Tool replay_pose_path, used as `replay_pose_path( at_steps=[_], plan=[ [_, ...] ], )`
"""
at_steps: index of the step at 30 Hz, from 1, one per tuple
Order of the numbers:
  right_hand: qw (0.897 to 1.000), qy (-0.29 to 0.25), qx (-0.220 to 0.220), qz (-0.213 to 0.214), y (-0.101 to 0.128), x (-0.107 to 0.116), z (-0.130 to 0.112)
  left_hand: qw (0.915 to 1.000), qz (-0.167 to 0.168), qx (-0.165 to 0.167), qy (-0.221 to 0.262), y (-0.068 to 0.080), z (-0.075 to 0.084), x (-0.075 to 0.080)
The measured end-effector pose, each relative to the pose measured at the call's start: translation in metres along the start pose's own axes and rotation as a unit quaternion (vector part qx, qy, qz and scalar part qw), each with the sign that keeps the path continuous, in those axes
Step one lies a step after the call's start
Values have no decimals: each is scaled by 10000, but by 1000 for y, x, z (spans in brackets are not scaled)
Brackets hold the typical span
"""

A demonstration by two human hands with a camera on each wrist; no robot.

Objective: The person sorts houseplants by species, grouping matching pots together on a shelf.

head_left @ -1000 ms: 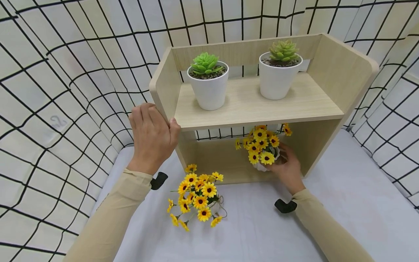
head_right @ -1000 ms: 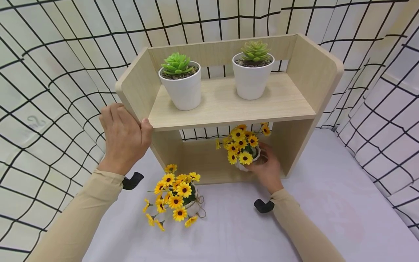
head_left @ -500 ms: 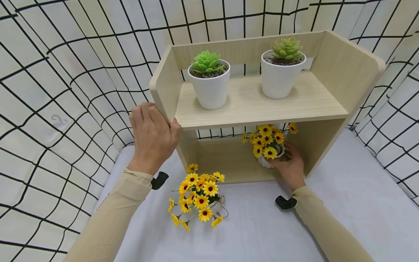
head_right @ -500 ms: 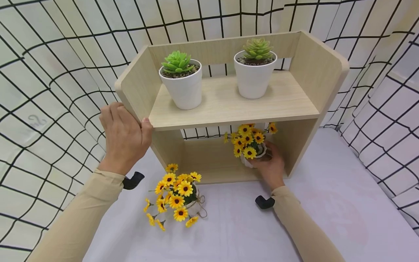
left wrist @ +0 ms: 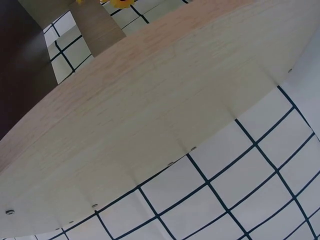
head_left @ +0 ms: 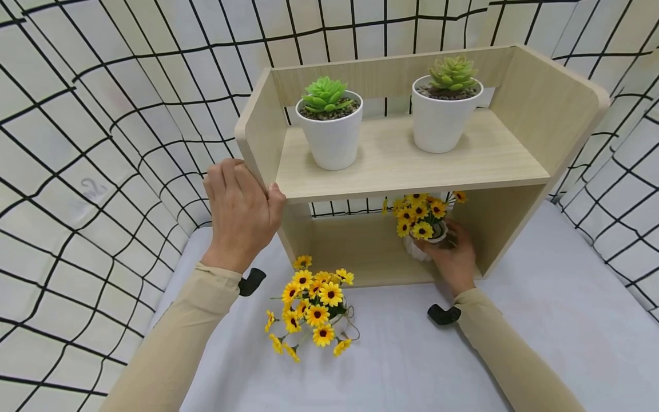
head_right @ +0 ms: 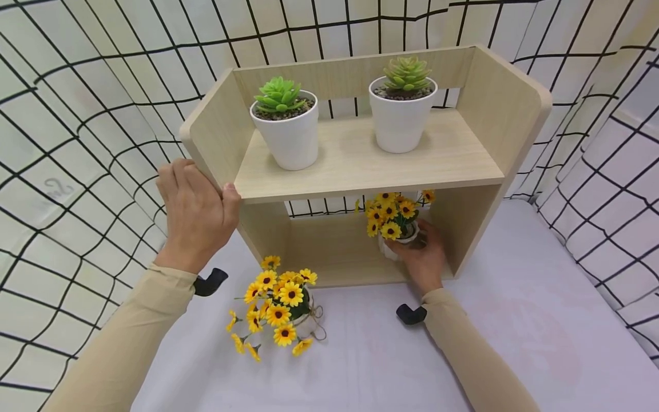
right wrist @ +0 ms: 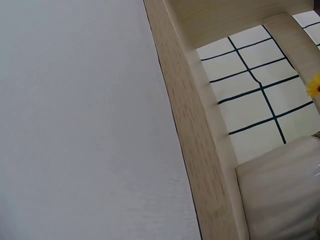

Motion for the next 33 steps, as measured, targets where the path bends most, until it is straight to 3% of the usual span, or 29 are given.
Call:
replay_pose_path(
  at_steps=[6,12,17,21,26,33],
  plan=[
    [9998,15,177,-70,7,5,2,10000,55,-38,21,-1,2,-1],
    [9984,-186,460,277,26,11,1,10000,80,-43,7,-1,1,-1],
    [9911,-456,1209,331,46,5,-11,10000,-4,-9,-41,-1,0,1],
    [9758,-794,2021,254,59,-7,-22,10000,-69,-9,-43,0,0,0],
    [9532,-951,2862,-207,74,-26,-33,10000,-62,14,11,0,-1,-2],
    [9405,-799,2995,-1396,91,-55,-40,10000,-11,7,56,-1,0,-1]
  ],
)
Point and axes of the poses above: each hand's wrist, its own y-axis away from the middle knuckle, its own x-axis out of the back of the hand, z = x × y, the point moved 2 cm from there along -y, towards the middle knuckle, and after that the axes turned 9 degrees about -z, right-handed, at the moved point
